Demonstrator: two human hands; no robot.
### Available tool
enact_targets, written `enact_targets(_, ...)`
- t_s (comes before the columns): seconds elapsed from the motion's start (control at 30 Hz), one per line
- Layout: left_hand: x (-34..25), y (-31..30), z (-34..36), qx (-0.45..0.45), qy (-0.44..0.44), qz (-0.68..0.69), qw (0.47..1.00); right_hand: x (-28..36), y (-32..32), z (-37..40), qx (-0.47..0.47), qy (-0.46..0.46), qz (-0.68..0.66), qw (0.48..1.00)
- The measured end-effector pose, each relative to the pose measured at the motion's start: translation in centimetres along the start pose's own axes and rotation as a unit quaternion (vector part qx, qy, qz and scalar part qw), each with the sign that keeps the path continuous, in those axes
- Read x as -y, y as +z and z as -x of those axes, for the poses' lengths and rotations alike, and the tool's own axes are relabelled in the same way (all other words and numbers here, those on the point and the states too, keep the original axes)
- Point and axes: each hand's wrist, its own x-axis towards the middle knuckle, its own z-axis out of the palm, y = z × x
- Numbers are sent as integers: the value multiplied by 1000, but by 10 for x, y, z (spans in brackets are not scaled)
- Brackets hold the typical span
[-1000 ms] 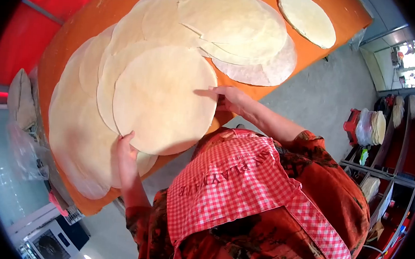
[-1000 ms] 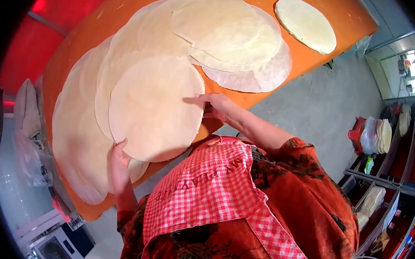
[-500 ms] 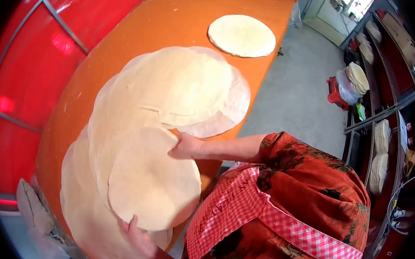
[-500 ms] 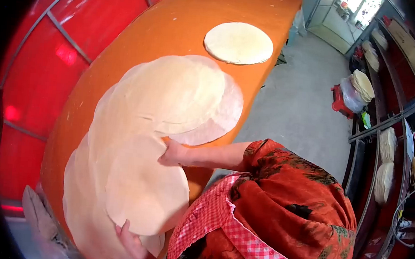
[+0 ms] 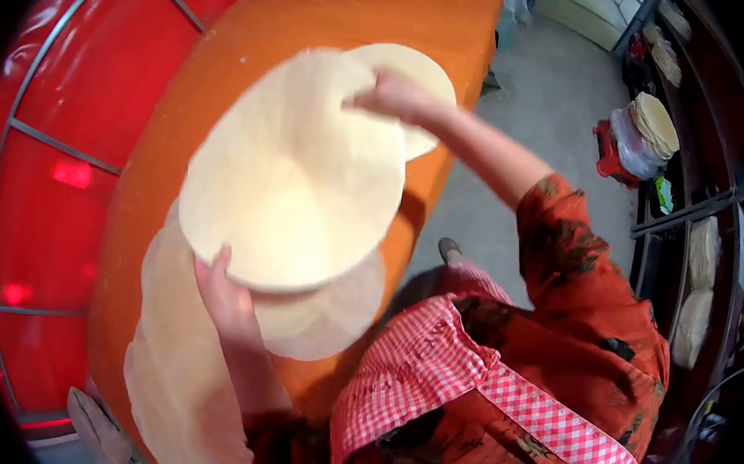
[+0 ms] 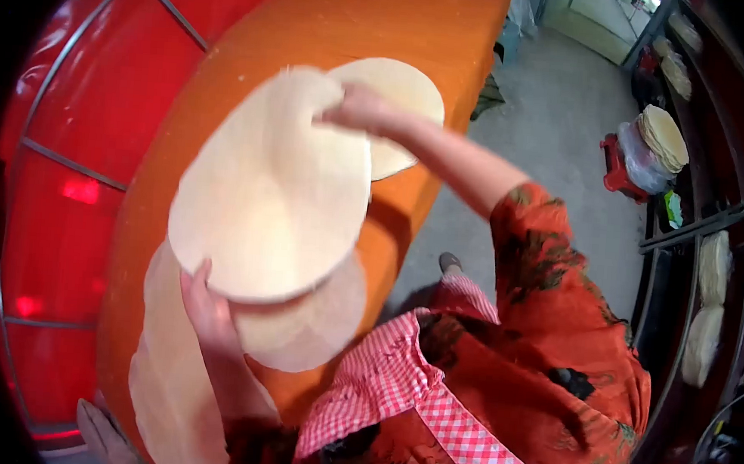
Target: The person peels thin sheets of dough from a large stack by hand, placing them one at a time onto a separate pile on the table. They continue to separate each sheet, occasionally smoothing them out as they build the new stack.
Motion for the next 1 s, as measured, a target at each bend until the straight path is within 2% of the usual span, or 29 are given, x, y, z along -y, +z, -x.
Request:
enact_targets(0.1, 25, 107, -65, 36, -6, 16, 999, -33, -98, -75, 19, -6, -143, 990)
enact_targets(0.17, 47, 153, -101, 42, -56, 44, 997, -60, -145, -112, 37, 7, -192, 981)
enact_targets(0.23, 86, 171, -126, 30, -90, 67, 993, -91, -176, -134, 49, 34, -211, 976)
enact_targets(0.3, 154, 169, -162, 21, -77, 25, 997, -146, -182, -152, 31, 105, -155, 982)
enact_targets(0.33, 186, 161, -170, 34, -99, -33, 994, -180, -181, -158, 22, 138, -125, 982)
enact_targets(0.37, 205, 174, -160, 19, -100, -60, 993, -241, -173, -168, 18, 158, -143, 977)
enact_targets(0.4, 237, 171, -162, -28, -105, -47, 993, -287, -166, -176, 13, 178, -159, 971)
enact_targets(0.43, 239, 171, -164, -50, -122, -75, 988, -268, -167, -166, 1, 217, -233, 948)
enact_targets(0.53, 232, 167, -179, -79, -211, -175, 958, -266, -169, -163, 11, 211, -196, 958)
enact_targets(0.6, 217, 178, -174, -93, -226, -231, 942, -258, -170, -160, 5, 208, -171, 963)
enact_targets(0.67, 197, 205, -162, -114, -185, -271, 938, -251, -171, -160, -5, 180, -126, 976)
enact_targets(0.73, 207, 198, -164, -123, -121, -278, 945, -248, -165, -148, -13, 141, -58, 988)
enact_targets(0.77, 212, 194, -164, -127, -89, -281, 947, -254, -165, -149, -5, 167, 86, 982)
enact_targets(0.87, 219, 188, -162, -114, -101, -337, 929, -237, -174, -141, 2, 146, 103, 984)
enact_targets(0.9, 222, 185, -163, -108, -98, -355, 923, -250, -172, -148, -3, 161, 130, 978)
enact_targets(0.97, 229, 176, -164, -90, -79, -395, 911, -232, -178, -143, 20, 190, 177, 965)
enact_targets(1.0, 231, 178, -162, -110, -24, -494, 862, -224, -182, -145, 30, 201, 201, 958)
